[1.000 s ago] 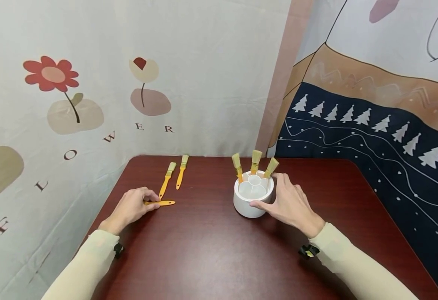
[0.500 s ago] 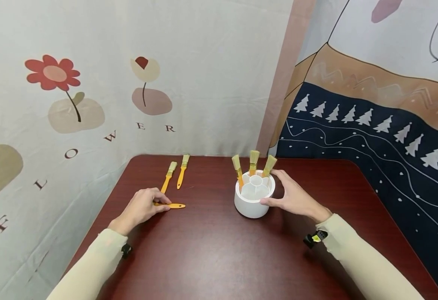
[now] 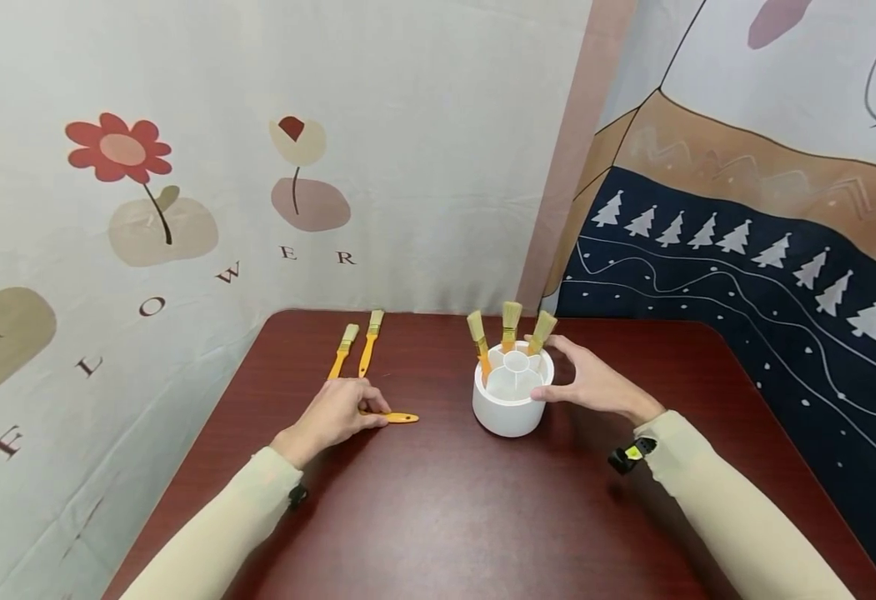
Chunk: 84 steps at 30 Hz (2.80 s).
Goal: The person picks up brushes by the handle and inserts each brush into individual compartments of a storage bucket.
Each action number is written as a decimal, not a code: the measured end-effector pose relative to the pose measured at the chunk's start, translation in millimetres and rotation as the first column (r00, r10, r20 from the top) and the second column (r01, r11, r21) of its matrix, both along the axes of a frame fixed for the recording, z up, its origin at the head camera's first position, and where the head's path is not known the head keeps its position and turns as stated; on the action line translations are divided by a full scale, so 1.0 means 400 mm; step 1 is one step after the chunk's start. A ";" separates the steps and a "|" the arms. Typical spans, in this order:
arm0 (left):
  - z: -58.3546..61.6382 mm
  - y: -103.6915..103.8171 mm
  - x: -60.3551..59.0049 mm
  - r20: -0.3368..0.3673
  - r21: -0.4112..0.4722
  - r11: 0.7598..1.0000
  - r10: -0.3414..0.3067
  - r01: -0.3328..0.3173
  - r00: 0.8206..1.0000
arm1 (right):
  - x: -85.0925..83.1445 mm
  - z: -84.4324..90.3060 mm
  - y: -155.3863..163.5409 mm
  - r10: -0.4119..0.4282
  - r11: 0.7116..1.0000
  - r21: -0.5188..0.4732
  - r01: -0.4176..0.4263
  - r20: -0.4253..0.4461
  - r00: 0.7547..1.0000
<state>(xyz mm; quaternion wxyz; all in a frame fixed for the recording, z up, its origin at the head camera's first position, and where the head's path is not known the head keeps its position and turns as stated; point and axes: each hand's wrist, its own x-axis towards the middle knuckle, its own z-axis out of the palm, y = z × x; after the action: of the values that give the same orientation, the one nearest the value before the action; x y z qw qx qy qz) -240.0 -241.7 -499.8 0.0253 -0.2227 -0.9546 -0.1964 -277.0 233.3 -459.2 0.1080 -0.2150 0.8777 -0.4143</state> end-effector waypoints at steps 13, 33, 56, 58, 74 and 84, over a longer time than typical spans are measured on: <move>-0.001 0.143 -0.053 -0.002 0.038 0.994 -0.105 0.105 0.994 | 0.000 -0.025 0.000 -0.020 0.999 -0.040 0.020 0.009 1.000; 0.010 0.176 -0.091 -0.026 -0.020 0.959 -0.282 0.282 0.959 | 0.037 -0.018 -0.044 -0.092 0.995 -0.054 0.086 -0.123 0.988; -0.019 0.237 -0.119 0.072 0.152 0.980 0.117 -0.127 0.990 | 0.073 -0.008 -0.060 -0.193 0.980 0.015 0.199 -0.186 0.963; 0.009 0.270 -0.099 0.108 0.118 0.976 0.171 -0.183 0.979 | 0.078 -0.010 -0.062 -0.206 0.977 0.020 0.214 -0.192 0.960; 0.001 0.314 -0.103 0.136 0.009 0.966 0.256 -0.259 0.957 | 0.122 -0.023 -0.120 -0.351 0.929 0.032 0.368 -0.232 0.907; 0.013 0.296 -0.100 0.127 0.054 0.965 0.249 -0.258 0.960 | 0.131 -0.024 -0.135 -0.354 0.914 0.102 0.392 -0.268 0.896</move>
<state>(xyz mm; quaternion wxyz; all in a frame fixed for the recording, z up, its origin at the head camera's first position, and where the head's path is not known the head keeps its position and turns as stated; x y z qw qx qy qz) -279.9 -123.2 -494.5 0.0012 -0.0855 -0.9676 -0.2377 -224.8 179.3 -468.6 -0.0663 -0.0828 0.9384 -0.3290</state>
